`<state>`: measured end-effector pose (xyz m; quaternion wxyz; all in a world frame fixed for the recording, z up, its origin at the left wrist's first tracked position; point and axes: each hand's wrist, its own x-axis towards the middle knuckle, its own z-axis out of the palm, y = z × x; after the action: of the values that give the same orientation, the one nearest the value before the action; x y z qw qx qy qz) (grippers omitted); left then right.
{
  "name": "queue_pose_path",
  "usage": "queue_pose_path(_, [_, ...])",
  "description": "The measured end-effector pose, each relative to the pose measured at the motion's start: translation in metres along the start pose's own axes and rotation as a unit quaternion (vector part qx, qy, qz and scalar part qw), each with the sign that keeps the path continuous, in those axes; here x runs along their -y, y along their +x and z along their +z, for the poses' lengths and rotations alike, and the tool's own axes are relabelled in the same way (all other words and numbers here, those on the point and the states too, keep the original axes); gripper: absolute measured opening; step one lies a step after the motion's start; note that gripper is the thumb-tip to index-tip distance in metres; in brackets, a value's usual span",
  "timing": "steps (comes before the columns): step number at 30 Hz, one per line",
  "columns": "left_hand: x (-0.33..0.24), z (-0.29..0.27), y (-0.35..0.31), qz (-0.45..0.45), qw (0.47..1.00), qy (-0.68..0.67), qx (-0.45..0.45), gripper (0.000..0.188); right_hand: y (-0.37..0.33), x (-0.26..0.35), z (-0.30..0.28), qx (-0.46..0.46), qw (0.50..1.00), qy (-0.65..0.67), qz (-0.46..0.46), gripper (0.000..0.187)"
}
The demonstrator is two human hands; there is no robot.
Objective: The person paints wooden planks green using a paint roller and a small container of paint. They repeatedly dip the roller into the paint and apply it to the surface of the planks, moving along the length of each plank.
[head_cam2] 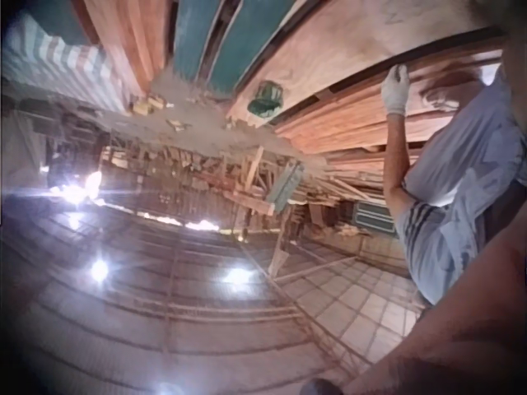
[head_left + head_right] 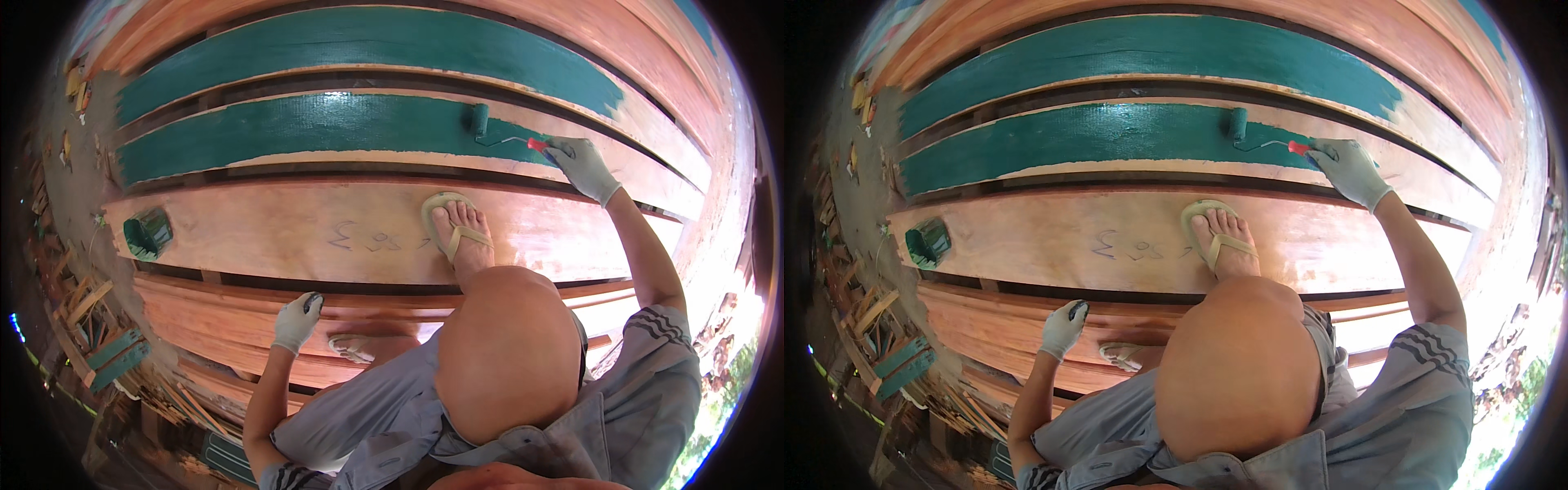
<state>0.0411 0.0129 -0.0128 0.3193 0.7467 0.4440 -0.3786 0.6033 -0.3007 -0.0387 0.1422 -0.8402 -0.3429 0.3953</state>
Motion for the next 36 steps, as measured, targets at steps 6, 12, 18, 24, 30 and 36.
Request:
queue_pose_path(6, [0.005,0.005,0.005,0.012,1.000,0.004,-0.001,0.041,0.056,0.055,0.038,-0.054,0.985,-0.017,-0.164,0.029])
queue_pose_path(12, [0.003,-0.003,0.002,0.007,1.000,-0.005,-0.007,0.040,0.122,0.139,0.079,-0.041,0.986,0.002,-0.162,0.038])
queue_pose_path(18, [0.004,0.000,-0.005,-0.007,1.000,-0.003,-0.004,0.042,0.136,0.154,0.076,0.005,0.991,0.001,-0.135,0.039])
queue_pose_path(24, [0.000,0.003,-0.010,-0.003,1.000,0.015,0.004,0.042,0.121,0.137,0.064,0.009,0.992,0.033,-0.120,0.037])
queue_pose_path(30, [0.003,0.001,-0.002,0.008,1.000,-0.009,-0.009,0.040,0.110,0.118,0.056,0.013,0.996,0.022,-0.083,0.037])
queue_pose_path(36, [-0.002,-0.005,0.001,-0.019,1.000,-0.007,0.020,0.040,0.097,0.097,0.053,-0.009,0.996,0.037,-0.075,0.035])
